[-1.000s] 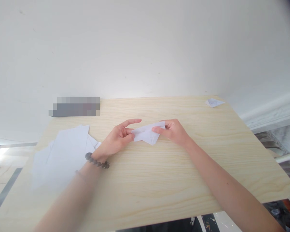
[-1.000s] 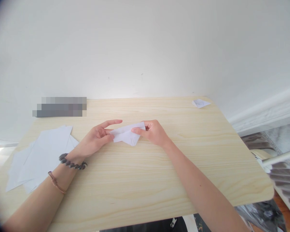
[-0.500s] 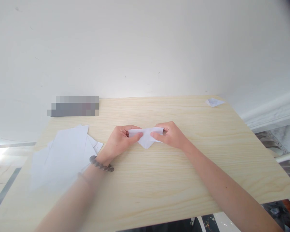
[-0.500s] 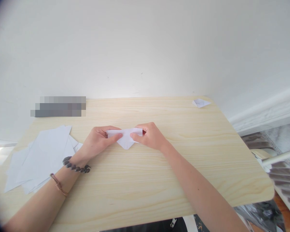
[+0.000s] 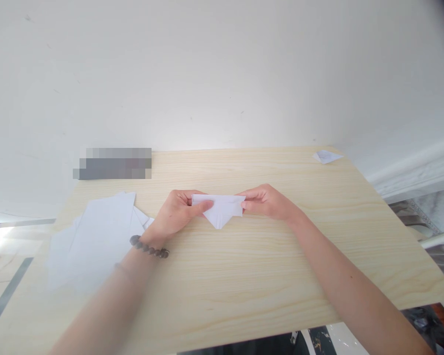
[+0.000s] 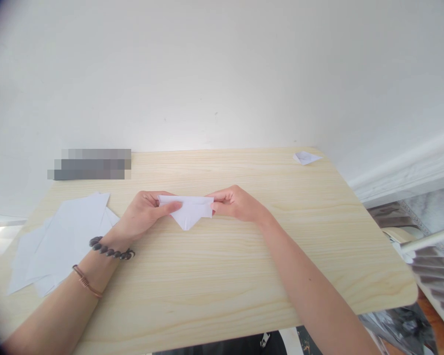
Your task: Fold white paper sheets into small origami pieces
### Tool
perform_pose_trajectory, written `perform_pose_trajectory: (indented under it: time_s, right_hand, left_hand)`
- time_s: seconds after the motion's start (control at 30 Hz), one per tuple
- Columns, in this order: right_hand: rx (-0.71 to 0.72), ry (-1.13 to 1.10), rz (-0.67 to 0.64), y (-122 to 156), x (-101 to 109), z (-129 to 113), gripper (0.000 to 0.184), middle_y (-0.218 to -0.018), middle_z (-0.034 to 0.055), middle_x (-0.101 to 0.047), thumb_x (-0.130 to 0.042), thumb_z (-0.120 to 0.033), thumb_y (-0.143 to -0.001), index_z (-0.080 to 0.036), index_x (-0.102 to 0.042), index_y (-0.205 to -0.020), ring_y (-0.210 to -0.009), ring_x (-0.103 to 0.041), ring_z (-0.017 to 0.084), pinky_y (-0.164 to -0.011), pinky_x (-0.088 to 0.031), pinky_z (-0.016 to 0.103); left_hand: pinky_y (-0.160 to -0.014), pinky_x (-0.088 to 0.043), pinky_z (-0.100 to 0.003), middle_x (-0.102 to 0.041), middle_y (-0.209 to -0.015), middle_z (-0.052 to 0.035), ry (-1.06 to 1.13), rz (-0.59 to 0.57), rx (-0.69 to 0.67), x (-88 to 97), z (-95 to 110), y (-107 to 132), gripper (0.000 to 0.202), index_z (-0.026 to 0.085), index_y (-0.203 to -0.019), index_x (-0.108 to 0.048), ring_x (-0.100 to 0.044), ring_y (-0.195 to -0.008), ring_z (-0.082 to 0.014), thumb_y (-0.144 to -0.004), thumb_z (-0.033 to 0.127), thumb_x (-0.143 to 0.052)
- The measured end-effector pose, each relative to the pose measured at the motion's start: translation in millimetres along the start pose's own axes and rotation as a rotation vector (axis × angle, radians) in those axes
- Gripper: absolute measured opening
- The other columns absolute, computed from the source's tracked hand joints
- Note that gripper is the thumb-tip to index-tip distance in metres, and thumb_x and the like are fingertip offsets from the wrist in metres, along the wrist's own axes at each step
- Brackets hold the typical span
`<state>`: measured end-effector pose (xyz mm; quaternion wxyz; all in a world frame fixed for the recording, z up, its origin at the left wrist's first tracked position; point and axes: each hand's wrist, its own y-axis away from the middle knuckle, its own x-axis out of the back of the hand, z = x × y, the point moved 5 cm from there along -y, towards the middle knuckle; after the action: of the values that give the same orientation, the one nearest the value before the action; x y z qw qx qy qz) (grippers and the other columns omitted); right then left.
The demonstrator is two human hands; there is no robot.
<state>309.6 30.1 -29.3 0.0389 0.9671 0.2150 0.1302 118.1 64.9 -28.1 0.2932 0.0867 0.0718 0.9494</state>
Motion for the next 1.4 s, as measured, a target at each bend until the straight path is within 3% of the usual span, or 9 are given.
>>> perform_pose_trajectory:
  time_s: [0.17, 0.27, 0.37, 0.47, 0.73, 0.83, 1.07, 1.23, 1.4]
  right_hand:
    - [0.062, -0.144, -0.034, 0.1, 1.7, -4.4, 0.032, -0.087, 0.0005, -0.07, -0.052, -0.017, -0.073, -0.021, -0.066, -0.102, -0.079, -0.062, 0.014, -0.077, -0.047, 0.029]
    - [0.068, -0.194, -0.063, 0.2, -3.4, -7.1, 0.028, -0.086, 0.0016, -0.067, -0.053, -0.02, -0.074, -0.018, -0.065, -0.099, -0.08, -0.06, 0.015, -0.074, -0.046, 0.029]
    - [0.009, -0.056, 0.029, -0.7, -7.6, -5.9, 0.019, -0.072, 0.0004, -0.06, -0.054, -0.032, -0.079, -0.015, -0.063, -0.08, -0.065, -0.053, 0.011, -0.059, -0.04, 0.023]
    - [-0.019, 0.143, 0.145, -1.3, -8.3, -5.6, 0.031, -0.056, -0.0033, -0.045, -0.051, -0.041, -0.081, -0.015, -0.056, -0.065, -0.05, -0.038, 0.007, -0.046, -0.028, 0.021]
    - [-0.036, 0.097, 0.105, 0.0, -4.5, -2.5, 0.034, -0.06, -0.0021, -0.045, -0.049, -0.046, -0.082, -0.015, -0.058, -0.071, -0.054, -0.041, 0.008, -0.049, -0.035, 0.02]
    - [-0.051, 0.055, 0.083, 0.6, -3.4, 0.1, 0.034, -0.06, -0.0019, -0.045, -0.05, -0.047, -0.081, -0.015, -0.057, -0.069, -0.055, -0.042, 0.008, -0.051, -0.039, 0.021]
    - [-0.04, 0.084, 0.123, -0.1, -5.2, 1.0, 0.035, -0.058, -0.0023, -0.045, -0.05, -0.046, -0.081, -0.015, -0.055, -0.067, -0.052, -0.04, 0.008, -0.047, -0.034, 0.02]
    - [0.011, 0.235, 0.153, -1.0, -10.0, -1.7, 0.03, -0.056, -0.0026, -0.046, -0.056, -0.042, -0.077, -0.014, -0.057, -0.065, -0.049, -0.036, 0.007, -0.044, -0.026, 0.02]
    - [0.008, 0.225, 0.09, 0.0, -11.0, -3.2, 0.026, -0.06, -0.0005, -0.057, -0.052, -0.033, -0.08, -0.012, -0.063, -0.069, -0.05, -0.041, 0.007, -0.046, -0.029, 0.02]
  left_hand:
    - [-0.066, -0.049, -0.025, -0.071, -0.085, -0.0054, 0.022, 0.032, 0.018, 3.0, -2.7, -1.4, 0.029, 0.015, -0.091, -0.069, -0.064, -0.077, -0.0182, -0.072, 0.037, -0.066]
    - [-0.067, -0.048, -0.025, -0.071, -0.086, -0.0049, -0.031, 0.035, -0.001, 1.6, -0.3, -1.2, 0.03, 0.015, -0.091, -0.068, -0.064, -0.077, -0.0184, -0.073, 0.038, -0.065]
    - [-0.065, -0.047, -0.024, -0.071, -0.084, -0.0042, -0.102, 0.038, -0.018, -1.2, 2.2, -0.2, 0.029, 0.014, -0.09, -0.068, -0.063, -0.076, -0.0178, -0.074, 0.039, -0.063]
    - [-0.062, -0.047, -0.023, -0.071, -0.083, -0.004, -0.15, 0.022, -0.012, -2.9, 1.5, 0.7, 0.029, 0.014, -0.092, -0.068, -0.063, -0.074, -0.0178, -0.076, 0.038, -0.061]
    - [-0.081, -0.049, -0.027, -0.07, -0.096, -0.0024, 0.023, -0.273, -0.032, -3.1, 1.9, 3.3, 0.03, 0.02, -0.111, -0.064, -0.064, -0.088, -0.0177, -0.083, 0.027, -0.054]
    - [-0.083, -0.048, -0.028, -0.071, -0.093, -0.0031, 0.019, -0.318, -0.025, -1.0, 1.9, 4.8, 0.031, 0.02, -0.113, -0.063, -0.064, -0.088, -0.0176, -0.084, 0.028, -0.052]
    - [-0.075, -0.048, -0.025, -0.07, -0.09, -0.0032, -0.04, -0.288, -0.024, -2.5, -0.4, 4.2, 0.031, 0.018, -0.107, -0.064, -0.063, -0.085, -0.017, -0.081, 0.032, -0.057]
    - [-0.059, -0.044, -0.021, -0.069, -0.081, -0.0015, -0.149, -0.123, -0.022, -2.6, -2.6, 1.6, 0.025, 0.017, -0.093, -0.067, -0.061, -0.07, -0.0147, -0.079, 0.036, -0.059]
    - [-0.068, -0.047, -0.025, -0.069, -0.082, -0.0023, -0.132, -0.145, -0.02, -2.9, -4.9, 1.8, 0.025, 0.016, -0.097, -0.067, -0.062, -0.078, -0.0173, -0.081, 0.031, -0.055]
